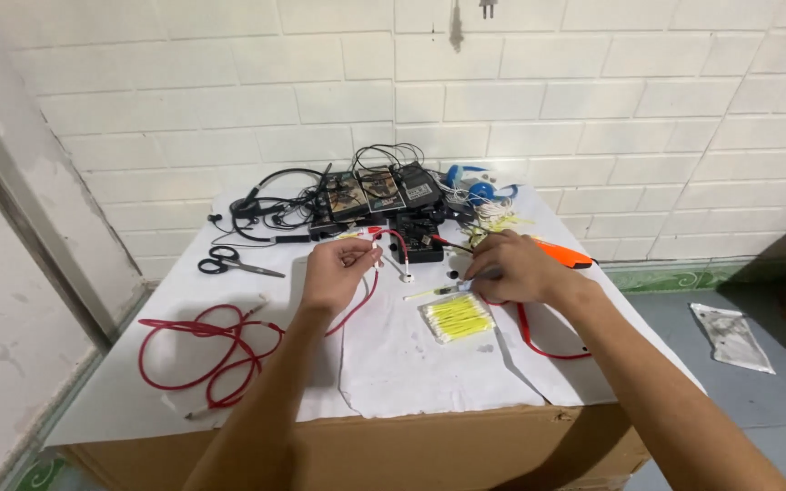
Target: Repairing an electronic sign by stripping wire insulation and connecting wires to a terminal block.
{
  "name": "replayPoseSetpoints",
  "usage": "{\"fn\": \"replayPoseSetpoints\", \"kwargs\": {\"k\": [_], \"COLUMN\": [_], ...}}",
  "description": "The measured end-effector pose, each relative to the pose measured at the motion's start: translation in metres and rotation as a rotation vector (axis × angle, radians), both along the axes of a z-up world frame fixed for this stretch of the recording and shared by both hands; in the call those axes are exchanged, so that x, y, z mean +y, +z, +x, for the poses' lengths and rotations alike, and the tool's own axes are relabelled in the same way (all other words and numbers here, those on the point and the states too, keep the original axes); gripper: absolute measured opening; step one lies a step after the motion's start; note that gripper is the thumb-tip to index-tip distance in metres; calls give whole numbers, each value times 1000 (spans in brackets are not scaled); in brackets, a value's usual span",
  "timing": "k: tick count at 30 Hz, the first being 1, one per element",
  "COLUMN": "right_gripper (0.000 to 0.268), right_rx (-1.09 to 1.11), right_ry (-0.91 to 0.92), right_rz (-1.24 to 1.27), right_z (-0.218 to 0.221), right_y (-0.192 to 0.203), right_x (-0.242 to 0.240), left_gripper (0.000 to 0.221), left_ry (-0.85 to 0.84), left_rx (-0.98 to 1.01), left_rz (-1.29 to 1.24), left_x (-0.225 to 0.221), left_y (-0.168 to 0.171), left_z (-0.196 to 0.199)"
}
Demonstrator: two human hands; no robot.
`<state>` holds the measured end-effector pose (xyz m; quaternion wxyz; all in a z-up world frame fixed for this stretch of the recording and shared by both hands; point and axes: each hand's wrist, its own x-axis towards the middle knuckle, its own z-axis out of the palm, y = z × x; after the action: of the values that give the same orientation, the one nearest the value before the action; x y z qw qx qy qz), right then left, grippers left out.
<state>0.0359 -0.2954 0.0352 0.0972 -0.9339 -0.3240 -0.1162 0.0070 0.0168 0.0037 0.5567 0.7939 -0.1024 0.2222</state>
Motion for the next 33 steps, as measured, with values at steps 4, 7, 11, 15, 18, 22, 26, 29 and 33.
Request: {"fn": "replayPoseSetpoints", "kwargs": {"k": [4, 7, 11, 15, 18, 22, 26, 29, 33], "right_gripper": [23, 20, 27, 35, 32, 31, 31, 35, 38], "right_rx": [-31, -122, 212, 464, 426, 433, 348, 312, 251], "right_ry": [20, 119, 114, 267, 258, 233, 298, 325, 328], "right_rz": [-69, -23, 335, 111, 49, 5, -13, 48, 204], "right_z": [8, -10, -48, -103, -106, -115, -127, -133, -125], "right_y": [-11, 2, 32, 43, 34, 39, 48, 43, 39], "right_x": [14, 28, 57, 98, 103, 106, 114, 112, 109], "left_gripper": [18, 19, 23, 25, 22, 18, 21, 23, 25], "left_ry": [6, -6, -58, -93, -104, -96, -108, -97, -91], "left_rx": [8, -40, -45, -14, -24, -21, -39, -17, 11], "left_rz": [-49, -88, -197, -203, -205, -191, -205, -212, -261], "left_x": [1, 2, 8, 14, 12, 10, 11, 10, 13], "left_y": [-4, -6, -11, -17, -13, -10, -11, -12, -16], "left_z": [2, 6, 16, 22, 17, 11, 15, 18, 26]}}
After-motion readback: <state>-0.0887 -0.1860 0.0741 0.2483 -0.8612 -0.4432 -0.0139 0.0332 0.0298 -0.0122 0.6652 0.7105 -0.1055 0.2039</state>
